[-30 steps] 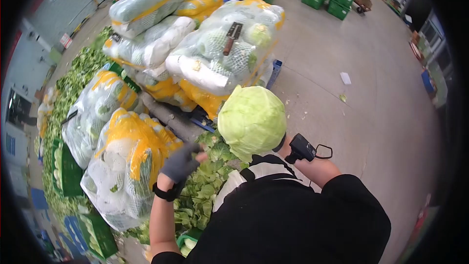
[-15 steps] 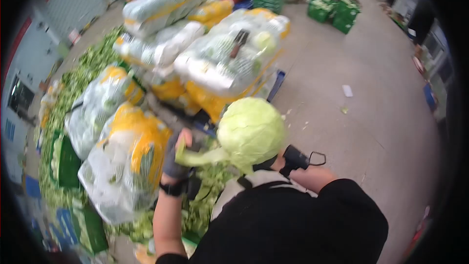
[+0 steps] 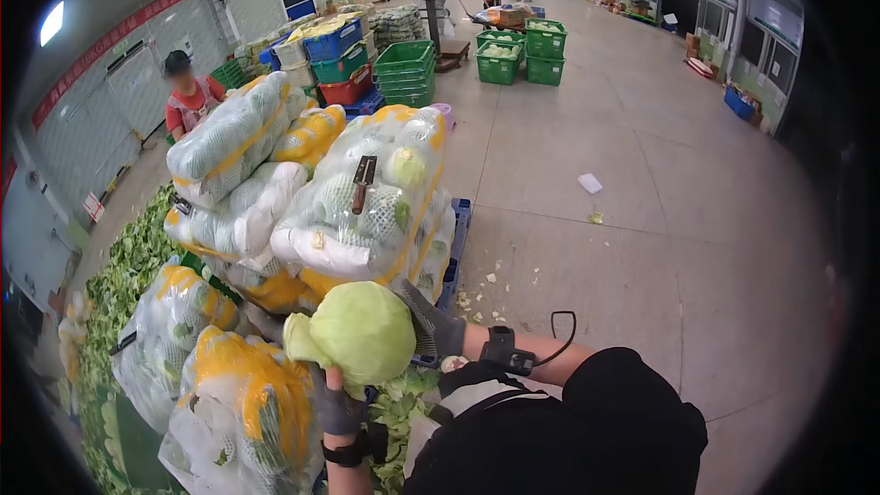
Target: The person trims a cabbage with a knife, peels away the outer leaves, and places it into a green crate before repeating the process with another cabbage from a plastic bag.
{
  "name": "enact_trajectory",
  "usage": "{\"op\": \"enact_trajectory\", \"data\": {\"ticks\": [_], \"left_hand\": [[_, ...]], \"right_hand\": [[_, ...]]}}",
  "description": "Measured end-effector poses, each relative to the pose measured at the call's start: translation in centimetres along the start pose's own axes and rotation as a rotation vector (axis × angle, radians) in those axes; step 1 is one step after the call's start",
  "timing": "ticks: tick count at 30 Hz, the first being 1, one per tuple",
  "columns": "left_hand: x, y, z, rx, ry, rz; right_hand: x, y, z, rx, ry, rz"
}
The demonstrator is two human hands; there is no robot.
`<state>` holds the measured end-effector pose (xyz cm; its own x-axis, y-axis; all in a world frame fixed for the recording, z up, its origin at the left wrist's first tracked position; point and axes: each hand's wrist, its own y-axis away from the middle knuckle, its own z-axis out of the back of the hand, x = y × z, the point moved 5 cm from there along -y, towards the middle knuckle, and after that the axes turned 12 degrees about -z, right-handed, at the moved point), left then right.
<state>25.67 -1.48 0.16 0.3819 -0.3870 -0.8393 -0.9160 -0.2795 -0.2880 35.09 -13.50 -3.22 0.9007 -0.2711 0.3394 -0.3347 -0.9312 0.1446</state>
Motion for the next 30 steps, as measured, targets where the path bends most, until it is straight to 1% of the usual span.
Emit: {"op": "enact_trajectory", "data": {"ticks": [1,2,3,4,5,6,7,9,10,11,12,13,15,17,18,19,20,21,23,24,25,27,28,29,30], "left_hand": [[-0.6,-0.1,-0.2,-0.021,-0.083,-0.017],[-0.5,0.0,0.0,0.005,-0.217,-0.062],[-0.4,0.0,0.0,-0.003,-0.221,-0.067],[-0.6,-0.2,-0.3,0.022,-0.480,-0.156],[-0.9,-0.2,-0.5,0.040,-0.743,-0.235],[-1.0,-0.3,-0.1,0.020,-0.747,-0.234],[-1.0,-0.8,0.7,-0.034,-0.735,-0.186],[-0.8,-2.1,1.8,-0.138,-0.700,-0.102],[-0.7,-2.4,2.0,-0.143,-0.749,-0.059],[-0.9,-2.8,1.1,-0.163,-0.750,-0.059],[-1.2,-3.0,-1.0,-0.079,-0.544,-0.218],[-1.7,-2.9,-2.6,-0.015,-0.345,-0.369],[-1.2,-4.1,-3.6,0.110,-0.856,-0.334],[0.0,-6.0,-3.0,0.089,-0.797,-0.356],[0.4,-6.9,-2.8,0.055,-0.787,-0.357],[0.8,-7.9,-2.9,0.033,-0.772,-0.368],[0.7,-8.4,-3.4,-0.008,-0.914,-0.421],[0.9,-9.4,-3.3,-0.033,-0.923,-0.406],[2.2,-11.9,-1.6,-0.181,-0.837,-0.061],[3.0,-12.8,-1.0,-0.227,-0.773,0.034],[4.0,-13.6,-1.3,-0.238,-0.779,0.044],[4.6,-14.9,-2.9,-0.246,-0.752,-0.291],[5.0,-16.0,-4.2,-0.070,-1.038,-0.310],[5.1,-17.3,-6.1,0.022,-1.203,-0.315],[6.4,-17.8,-5.8,-0.019,-1.129,-0.335]], "right_hand": [[-0.4,0.1,0.2,-0.004,-0.002,-0.009],[-0.9,0.1,1.1,-0.069,-0.050,0.023],[-1.0,-0.2,1.8,-0.128,-0.088,0.055],[-0.9,-0.7,2.1,-0.123,-0.077,0.042],[-0.4,-0.9,2.4,-0.076,0.002,0.151],[-0.3,-1.0,2.8,-0.028,0.077,0.260],[-0.7,-1.7,4.2,-0.025,0.083,0.245],[-0.4,-3.2,6.6,0.089,-0.145,0.194],[0.4,-3.9,6.4,0.095,-0.133,0.181],[1.5,-4.1,6.3,-0.021,0.203,0.361],[1.5,-3.9,6.1,-0.138,0.533,0.519],[1.2,-3.9,5.8,-0.136,0.520,0.462],[2.9,-3.8,4.2,-0.046,0.375,0.436],[4.6,-5.1,5.0,0.087,0.177,0.294],[5.4,-5.7,5.5,0.092,0.161,0.244],[6.8,-6.3,6.4,0.053,0.042,0.225],[7.8,-6.7,7.3,0.008,-0.072,0.209],[8.3,-7.1,7.9,0.002,-0.078,0.181],[10.0,-7.7,8.7,0.053,0.018,0.228],[10.9,-8.4,10.2,0.045,0.012,0.223],[11.8,-8.5,10.5,0.043,0.003,0.210],[14.0,-8.5,10.6,0.034,0.091,0.207],[14.5,-8.6,10.5,0.072,-0.016,0.124],[15.6,-8.7,10.3,0.120,-0.099,0.067],[16.7,-8.6,11.7,0.022,0.029,0.123]]}}
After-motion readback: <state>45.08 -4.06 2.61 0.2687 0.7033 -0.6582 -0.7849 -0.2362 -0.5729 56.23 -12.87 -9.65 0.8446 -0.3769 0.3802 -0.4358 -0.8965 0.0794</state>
